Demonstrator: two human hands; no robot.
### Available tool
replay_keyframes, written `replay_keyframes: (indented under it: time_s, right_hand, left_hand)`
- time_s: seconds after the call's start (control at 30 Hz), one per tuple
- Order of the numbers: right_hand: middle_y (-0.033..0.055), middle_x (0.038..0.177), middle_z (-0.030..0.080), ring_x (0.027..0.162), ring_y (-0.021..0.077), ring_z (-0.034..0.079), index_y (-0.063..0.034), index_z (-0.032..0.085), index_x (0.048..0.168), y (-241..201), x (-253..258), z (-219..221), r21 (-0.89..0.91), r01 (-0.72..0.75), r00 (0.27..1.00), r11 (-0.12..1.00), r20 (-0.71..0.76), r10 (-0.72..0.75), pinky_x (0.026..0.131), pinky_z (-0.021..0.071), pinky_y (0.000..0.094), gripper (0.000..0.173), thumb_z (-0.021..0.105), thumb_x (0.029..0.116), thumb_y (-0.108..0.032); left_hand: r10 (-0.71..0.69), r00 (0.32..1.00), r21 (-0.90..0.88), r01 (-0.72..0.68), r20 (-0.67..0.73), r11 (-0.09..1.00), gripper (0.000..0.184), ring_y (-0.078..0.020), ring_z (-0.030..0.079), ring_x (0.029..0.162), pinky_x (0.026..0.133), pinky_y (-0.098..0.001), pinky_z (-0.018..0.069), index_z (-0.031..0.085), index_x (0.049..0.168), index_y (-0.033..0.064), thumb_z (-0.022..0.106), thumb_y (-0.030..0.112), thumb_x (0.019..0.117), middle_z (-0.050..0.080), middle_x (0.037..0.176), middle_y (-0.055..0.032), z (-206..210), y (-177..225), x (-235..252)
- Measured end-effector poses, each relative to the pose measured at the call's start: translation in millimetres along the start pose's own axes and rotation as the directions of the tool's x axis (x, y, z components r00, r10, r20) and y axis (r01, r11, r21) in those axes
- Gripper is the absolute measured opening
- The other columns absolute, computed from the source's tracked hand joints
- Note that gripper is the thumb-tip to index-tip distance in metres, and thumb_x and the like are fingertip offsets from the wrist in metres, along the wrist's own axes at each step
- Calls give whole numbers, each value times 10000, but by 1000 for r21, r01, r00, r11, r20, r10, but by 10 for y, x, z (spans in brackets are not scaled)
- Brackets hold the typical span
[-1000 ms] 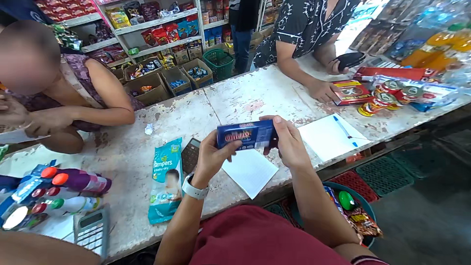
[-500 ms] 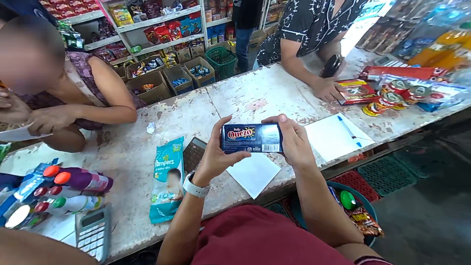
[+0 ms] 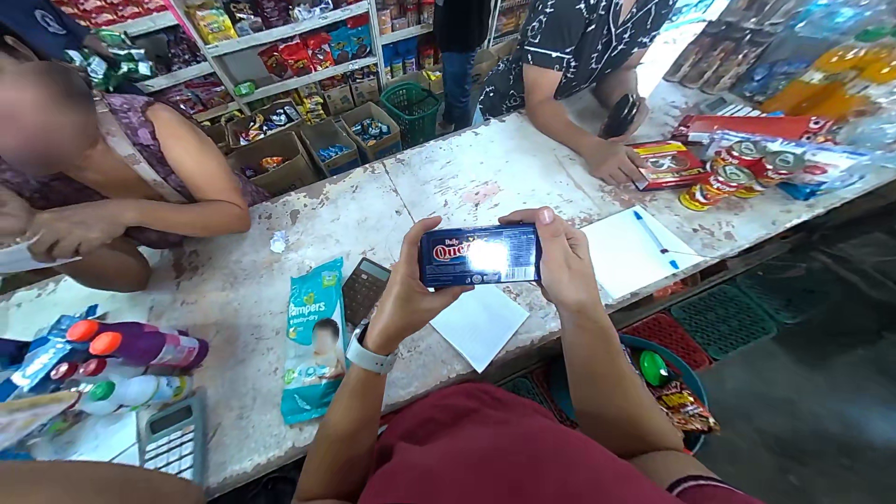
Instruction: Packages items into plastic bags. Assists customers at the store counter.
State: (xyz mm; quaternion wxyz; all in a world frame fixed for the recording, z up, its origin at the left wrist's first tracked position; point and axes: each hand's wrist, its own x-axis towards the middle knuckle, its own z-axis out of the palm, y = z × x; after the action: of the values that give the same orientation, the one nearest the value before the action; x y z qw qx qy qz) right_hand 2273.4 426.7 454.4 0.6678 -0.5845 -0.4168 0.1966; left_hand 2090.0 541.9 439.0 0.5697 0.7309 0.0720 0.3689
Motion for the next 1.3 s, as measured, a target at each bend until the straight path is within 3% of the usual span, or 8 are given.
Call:
replay_keyframes:
  time_s: [0.4, 0.57, 0.73, 1.3]
  right_hand:
    - [-53, 879, 744, 725, 47, 715, -127, 710, 1095, 0, 39, 16, 76, -133, 991, 988, 14, 132, 611, 613, 230, 485, 272, 1121, -333]
    - [-37, 857, 740, 684, 53, 708, -116, 708, 1097, -33, 38, 25, 43, -167, 986, 985, 0, 167, 564, 603, 231, 506, 254, 1122, -336]
    - [-28, 827, 737, 648, 62, 705, -103, 704, 1079, -34, 32, 27, 62, -170, 985, 984, 7, 170, 536, 601, 232, 502, 264, 1124, -340]
    - [-11, 822, 737, 610, 73, 692, -100, 697, 1081, -10, 38, 24, 41, -214, 977, 976, 3, 214, 502, 587, 236, 509, 261, 1129, -358]
  left_hand:
    - [-34, 999, 12, 34, -27, 999, 918, -171, 718, 1035, 891, -360, 630, 343, 1504, 101, 845, -63, 753, 676, 1200, -99, 24, 47, -15]
    - [-124, 992, -74, 122, -14, 990, 909, -164, 729, 918, 740, -312, 644, 349, 1495, 158, 828, -75, 759, 677, 1171, -90, 4, 12, 13]
    - [-181, 984, -119, 180, -1, 977, 883, -123, 701, 744, 579, -246, 598, 351, 1482, 189, 810, -64, 772, 691, 1108, -74, -7, -67, 21]
    - [-195, 981, -141, 194, 8, 971, 878, -102, 694, 740, 572, -222, 585, 351, 1478, 208, 800, -67, 775, 694, 1113, -53, -2, -123, 20]
